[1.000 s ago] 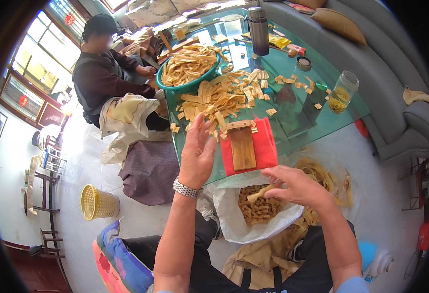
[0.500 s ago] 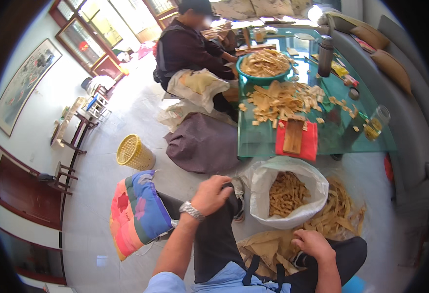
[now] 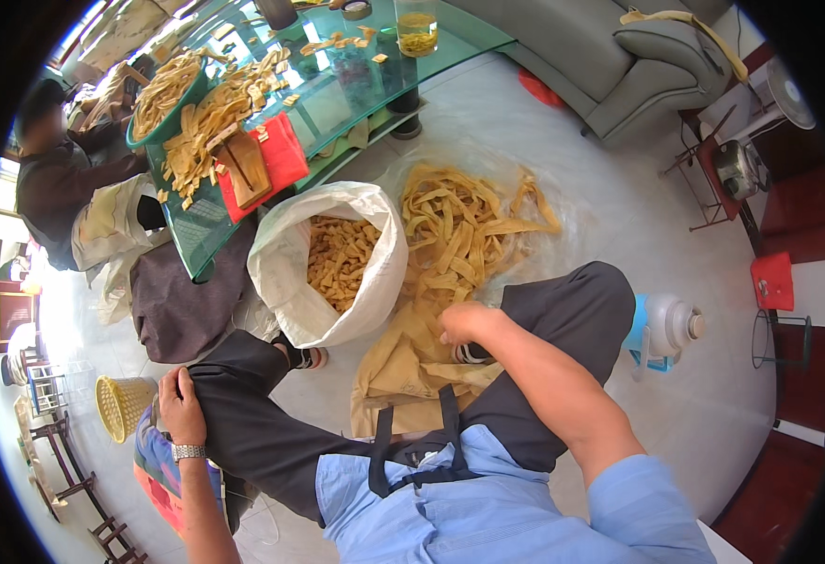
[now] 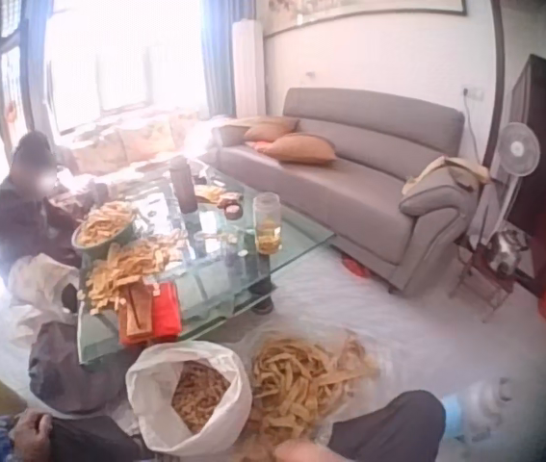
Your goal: The person sits on the floor and repeatedly tears dried, flat, yellowish food strips into smaller pieces by hand, placing the torn pieces into a white sack. The person also uses a small red wooden tool to assist in tearing some pieces.
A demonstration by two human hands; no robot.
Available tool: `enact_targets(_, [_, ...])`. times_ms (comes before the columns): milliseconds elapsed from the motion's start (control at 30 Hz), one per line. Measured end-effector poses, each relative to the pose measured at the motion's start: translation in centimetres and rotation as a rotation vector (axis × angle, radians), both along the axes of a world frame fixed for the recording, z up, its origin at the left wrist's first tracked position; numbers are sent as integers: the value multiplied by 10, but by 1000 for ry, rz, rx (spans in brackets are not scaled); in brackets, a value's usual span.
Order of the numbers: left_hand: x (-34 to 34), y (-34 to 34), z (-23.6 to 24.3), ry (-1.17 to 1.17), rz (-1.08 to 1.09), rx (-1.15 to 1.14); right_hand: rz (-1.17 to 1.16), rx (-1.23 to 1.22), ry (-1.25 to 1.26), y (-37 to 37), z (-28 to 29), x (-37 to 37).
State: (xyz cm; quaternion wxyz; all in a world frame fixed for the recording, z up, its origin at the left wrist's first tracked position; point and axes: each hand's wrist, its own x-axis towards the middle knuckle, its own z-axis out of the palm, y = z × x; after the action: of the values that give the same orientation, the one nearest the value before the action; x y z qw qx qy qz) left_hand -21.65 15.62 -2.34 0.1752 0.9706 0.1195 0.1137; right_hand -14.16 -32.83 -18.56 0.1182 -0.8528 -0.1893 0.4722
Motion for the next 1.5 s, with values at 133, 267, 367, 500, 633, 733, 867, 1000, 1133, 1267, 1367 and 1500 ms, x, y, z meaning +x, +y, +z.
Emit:
enact_targets(133, [6, 0, 1, 34, -30, 3, -45, -41, 57, -2, -7, 11])
enact_targets(267, [5, 10, 2, 84, -36, -15, -133, -1, -51, 9, -24, 18])
enact_targets(367, [-5, 31, -3, 88, -47, -35, -107, 38, -58, 27, -38, 28])
enact_targets(500, [-8, 34, -3, 144, -44, -74, -165, 28, -33, 40, -64, 35])
enact_targets(633, [-9, 40, -4, 201, -43, -84, -277, 70, 31, 27, -88, 49])
enact_targets(733, [-14, 40, 2, 206, -6, -114, -511, 126, 12, 14, -100, 72])
enact_targets(867, [8, 22, 16, 277, -33, -100, -964, 247, -308, -38, -141, 105])
enact_targets(1000, [-1, 35, 10, 280, 35, -153, -1235, 304, -491, -64, -132, 145])
enact_targets(1133, [14, -1, 34, 446, 71, -179, -1467, 210, -631, -116, -156, 172])
enact_targets(1267, [32, -19, 38, 449, 57, -181, -1616, 94, -845, -176, -187, 181])
enact_targets(1367, [34, -22, 38, 469, 91, -180, -1725, -35, -840, -193, -192, 184])
enact_targets(1500, [33, 6, 25, 498, 70, -175, -2098, -109, -558, -245, -242, 144])
